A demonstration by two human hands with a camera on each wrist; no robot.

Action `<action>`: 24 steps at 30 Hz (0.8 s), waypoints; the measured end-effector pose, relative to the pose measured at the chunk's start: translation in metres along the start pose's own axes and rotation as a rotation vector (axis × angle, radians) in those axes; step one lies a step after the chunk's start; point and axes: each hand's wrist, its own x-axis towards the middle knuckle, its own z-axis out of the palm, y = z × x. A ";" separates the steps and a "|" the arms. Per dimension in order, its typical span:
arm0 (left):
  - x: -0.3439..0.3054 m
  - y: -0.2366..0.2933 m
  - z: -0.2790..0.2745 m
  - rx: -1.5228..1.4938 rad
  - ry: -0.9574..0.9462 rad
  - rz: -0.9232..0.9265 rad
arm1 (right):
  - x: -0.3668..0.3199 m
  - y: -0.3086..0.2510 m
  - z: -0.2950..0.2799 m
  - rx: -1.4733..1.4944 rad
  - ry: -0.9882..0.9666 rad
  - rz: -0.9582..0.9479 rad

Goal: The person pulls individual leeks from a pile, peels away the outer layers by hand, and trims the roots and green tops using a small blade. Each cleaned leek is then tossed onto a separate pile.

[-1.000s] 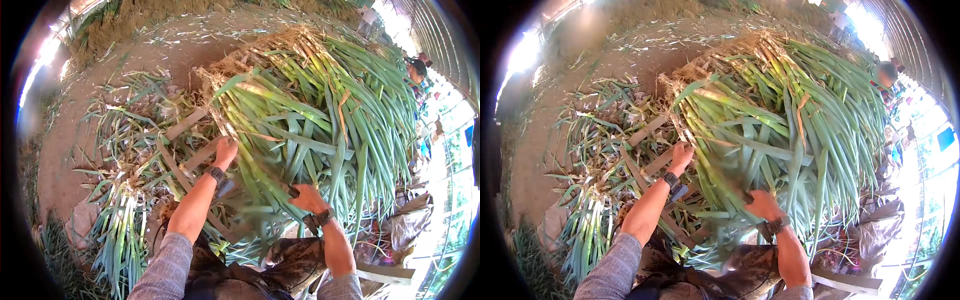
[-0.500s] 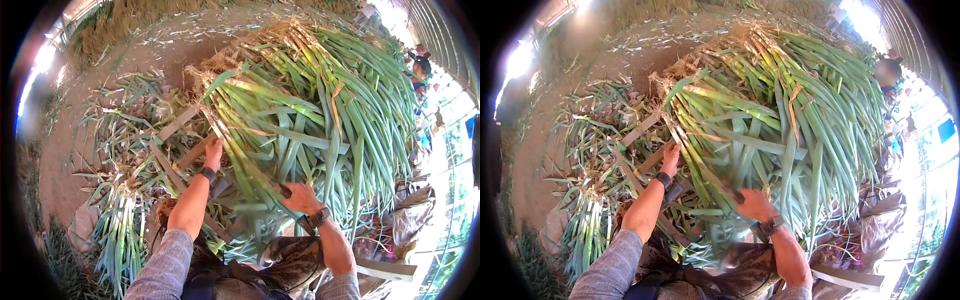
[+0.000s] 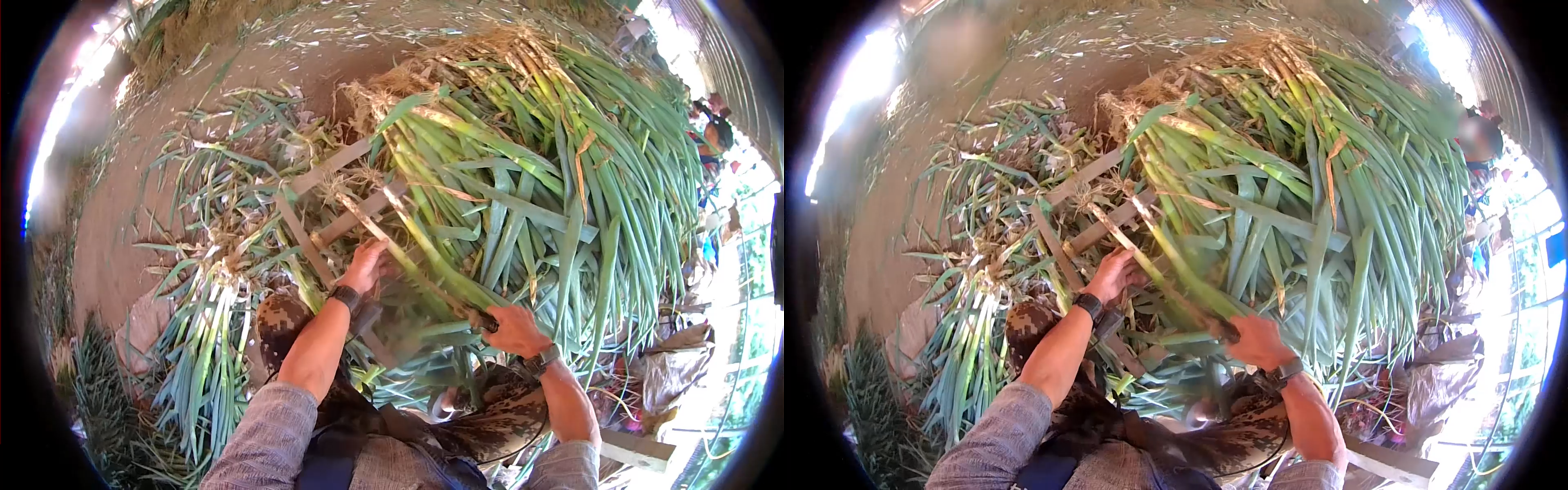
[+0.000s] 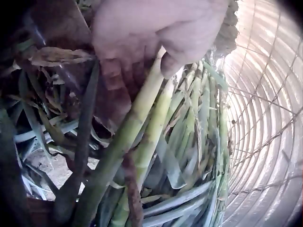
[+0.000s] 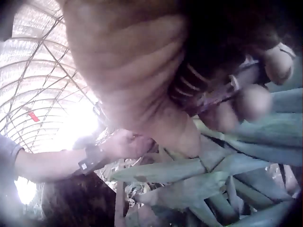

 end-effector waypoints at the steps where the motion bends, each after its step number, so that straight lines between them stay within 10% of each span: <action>1: 0.002 -0.003 0.000 -0.020 0.024 0.015 | -0.002 0.000 -0.001 -0.008 -0.006 -0.002; 24: -0.010 0.006 0.023 -0.051 0.198 0.031 | 0.124 -0.044 0.022 -0.062 0.052 -0.043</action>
